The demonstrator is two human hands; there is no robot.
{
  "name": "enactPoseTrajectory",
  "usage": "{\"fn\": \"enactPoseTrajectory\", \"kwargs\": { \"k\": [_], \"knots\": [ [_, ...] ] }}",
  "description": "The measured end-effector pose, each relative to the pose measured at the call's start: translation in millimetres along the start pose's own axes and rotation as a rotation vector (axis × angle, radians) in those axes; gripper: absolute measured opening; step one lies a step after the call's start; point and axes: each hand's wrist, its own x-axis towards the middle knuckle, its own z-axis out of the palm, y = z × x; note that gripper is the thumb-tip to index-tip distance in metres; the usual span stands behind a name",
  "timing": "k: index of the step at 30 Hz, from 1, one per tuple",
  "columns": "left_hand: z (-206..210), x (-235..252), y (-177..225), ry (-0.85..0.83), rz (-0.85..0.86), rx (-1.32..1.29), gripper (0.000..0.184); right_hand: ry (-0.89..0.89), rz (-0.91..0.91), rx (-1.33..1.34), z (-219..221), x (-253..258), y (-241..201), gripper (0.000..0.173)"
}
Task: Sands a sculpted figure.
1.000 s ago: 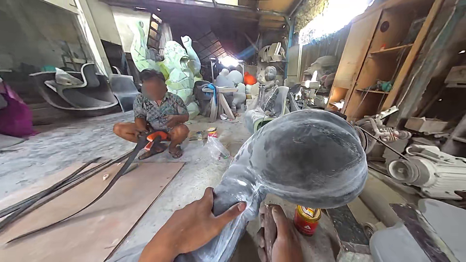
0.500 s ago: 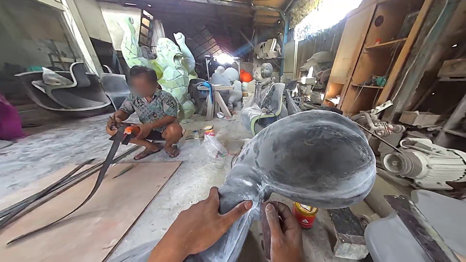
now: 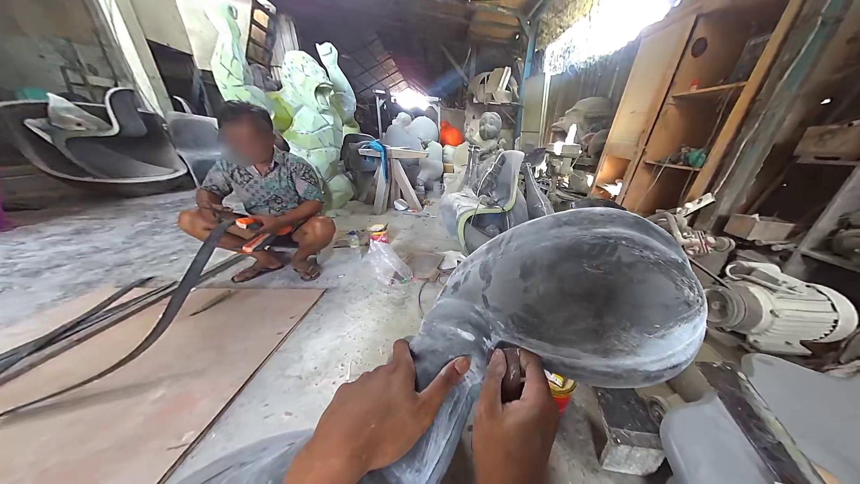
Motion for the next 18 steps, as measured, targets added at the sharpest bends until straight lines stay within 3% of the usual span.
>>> {"fn": "enactPoseTrajectory", "kwargs": {
  "k": [5, 9, 13, 18],
  "knots": [
    [-6.1, 3.2, -7.3, -0.014, -0.009, -0.018, 0.118, -0.046, -0.010, -0.002, -6.6, -15.0, -11.0, 0.025],
    [-6.9, 0.3, -4.3, -0.018, -0.008, -0.011, 0.116, 0.035, -0.023, -0.023, 6.9, -4.1, -6.8, 0.024],
    [-10.2, -0.1, -6.0, -0.031, -0.007, -0.038, 0.119, -0.041, -0.033, -0.015, -6.3, -16.0, -10.5, 0.023],
    [-9.0, -3.3, -5.8, -0.026, 0.003, -0.046, 0.119, -0.031, -0.079, -0.157, -1.2, 0.1, -4.9, 0.027]
  ]
}}
